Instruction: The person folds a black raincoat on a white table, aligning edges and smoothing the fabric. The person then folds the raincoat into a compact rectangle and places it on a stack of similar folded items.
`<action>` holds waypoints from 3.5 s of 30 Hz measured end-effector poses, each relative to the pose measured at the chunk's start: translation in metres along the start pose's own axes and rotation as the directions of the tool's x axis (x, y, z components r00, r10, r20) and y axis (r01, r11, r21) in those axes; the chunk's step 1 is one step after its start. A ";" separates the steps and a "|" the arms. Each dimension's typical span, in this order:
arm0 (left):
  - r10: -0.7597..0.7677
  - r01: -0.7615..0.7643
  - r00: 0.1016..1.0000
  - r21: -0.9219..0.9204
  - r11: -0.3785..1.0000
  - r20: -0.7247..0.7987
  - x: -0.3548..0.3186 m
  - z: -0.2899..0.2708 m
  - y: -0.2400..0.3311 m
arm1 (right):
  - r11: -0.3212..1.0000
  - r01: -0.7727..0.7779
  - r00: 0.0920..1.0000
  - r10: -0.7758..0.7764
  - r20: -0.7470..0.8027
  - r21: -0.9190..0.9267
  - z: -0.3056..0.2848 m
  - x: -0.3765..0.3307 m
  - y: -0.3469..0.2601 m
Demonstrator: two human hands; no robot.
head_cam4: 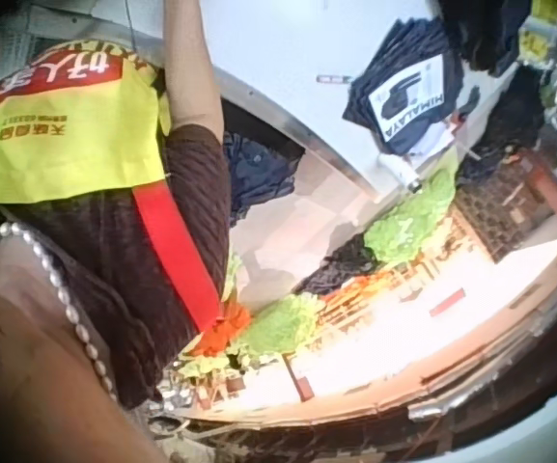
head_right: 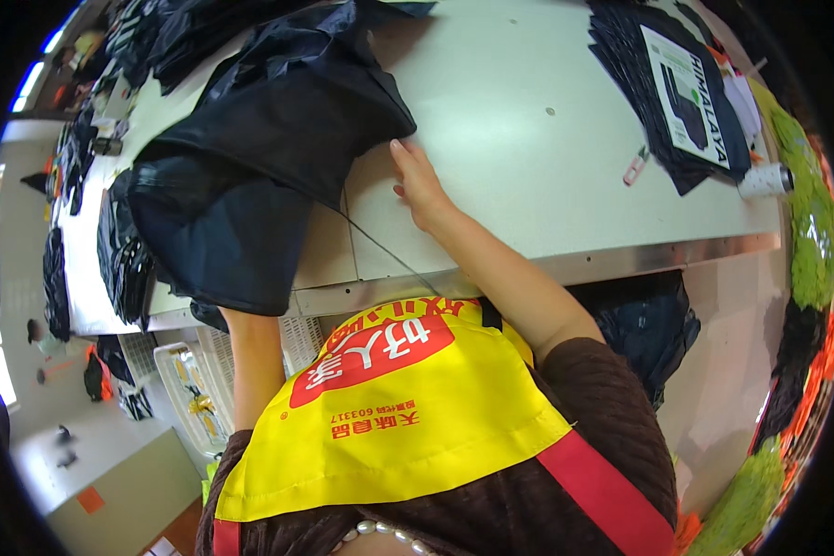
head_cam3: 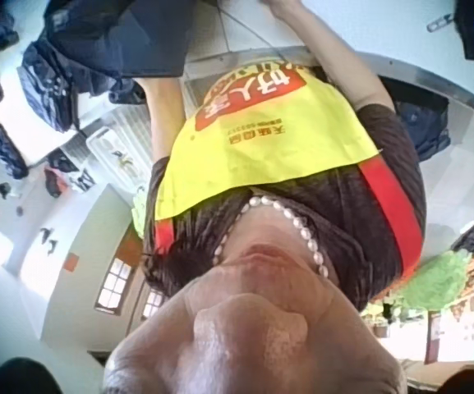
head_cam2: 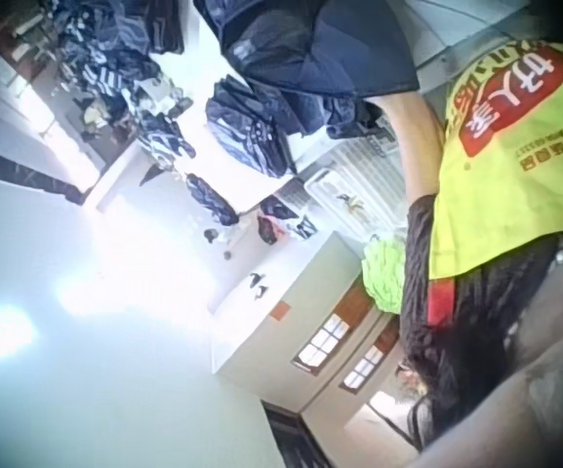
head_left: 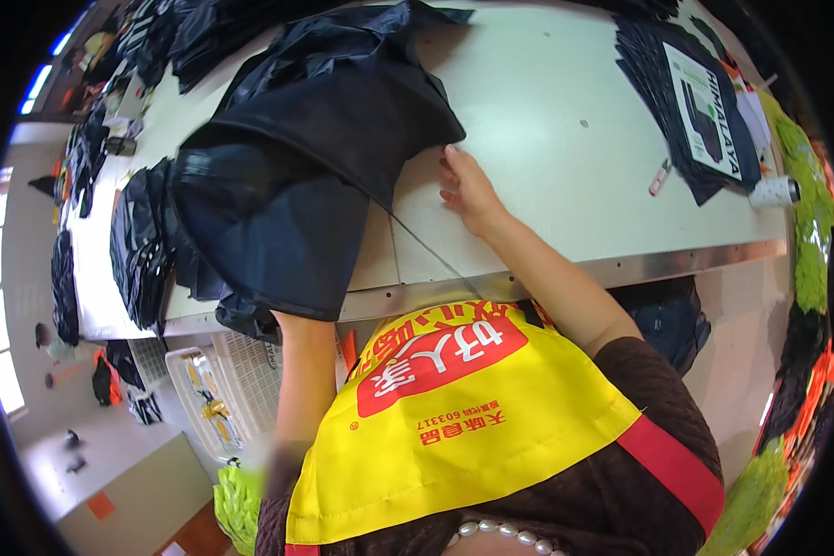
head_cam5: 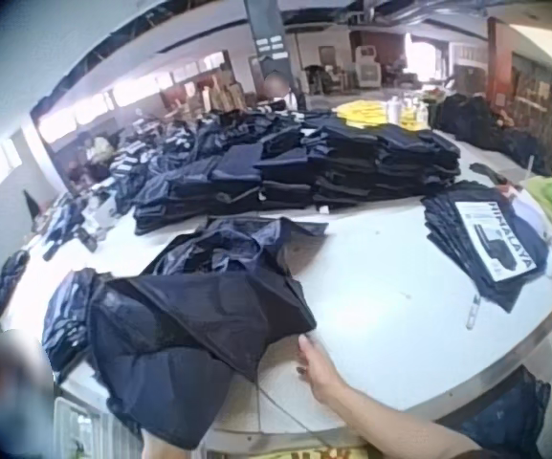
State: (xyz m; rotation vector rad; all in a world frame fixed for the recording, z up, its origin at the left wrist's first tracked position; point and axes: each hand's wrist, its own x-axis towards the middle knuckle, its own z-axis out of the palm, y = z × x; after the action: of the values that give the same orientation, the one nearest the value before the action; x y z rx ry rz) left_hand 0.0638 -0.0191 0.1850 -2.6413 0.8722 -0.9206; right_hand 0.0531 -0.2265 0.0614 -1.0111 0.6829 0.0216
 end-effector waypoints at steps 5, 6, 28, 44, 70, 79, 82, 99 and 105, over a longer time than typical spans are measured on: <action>-0.072 0.080 0.988 -0.058 0.995 0.140 0.045 -0.040 -0.026 | 0.752 -0.389 0.846 0.063 0.529 0.532 0.020 0.011 0.010; -0.077 0.087 0.988 -0.070 0.994 0.135 0.042 -0.034 -0.031 | 0.745 -0.371 0.816 -0.024 0.578 0.555 0.026 0.006 0.000; -0.317 0.584 0.676 -0.221 0.781 0.665 -0.192 0.041 -0.170 | 0.859 0.173 0.608 0.293 0.738 -0.483 -0.015 -0.073 -0.042; 0.317 0.118 0.797 -0.648 0.752 0.514 -0.117 0.025 0.021 | 0.054 0.593 0.805 -0.036 0.592 -0.803 -0.017 0.001 -0.047; -0.918 0.124 0.204 -0.921 0.369 -0.340 -0.474 -0.304 -0.357 | 0.516 0.837 -0.320 0.732 0.601 -0.183 0.242 -0.179 0.151; -0.975 0.868 0.218 -0.447 0.217 -0.050 -0.482 -0.249 -0.380 | 0.601 0.500 0.330 0.533 0.779 -0.623 0.156 -0.278 -0.002; -0.890 0.845 0.439 -0.280 0.455 -0.123 -0.433 -0.275 -0.396 | 0.411 0.346 0.878 0.175 0.446 -0.843 0.122 -0.334 -0.098; -0.547 0.488 0.827 -0.319 0.813 -0.130 0.049 0.019 -0.376 | -0.830 0.238 0.486 -0.348 0.802 -0.504 0.171 0.028 -0.251; -0.380 0.550 0.796 -0.301 0.779 0.471 -0.114 0.103 -0.154 | -0.025 0.570 0.681 -0.544 0.490 -0.821 0.019 -0.002 -0.067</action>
State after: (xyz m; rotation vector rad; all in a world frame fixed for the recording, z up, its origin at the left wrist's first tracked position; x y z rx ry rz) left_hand 0.1278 0.1725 0.1055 -3.3525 0.3202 -0.2558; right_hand 0.0829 -0.2476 0.1202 -2.5154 0.0514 -0.3306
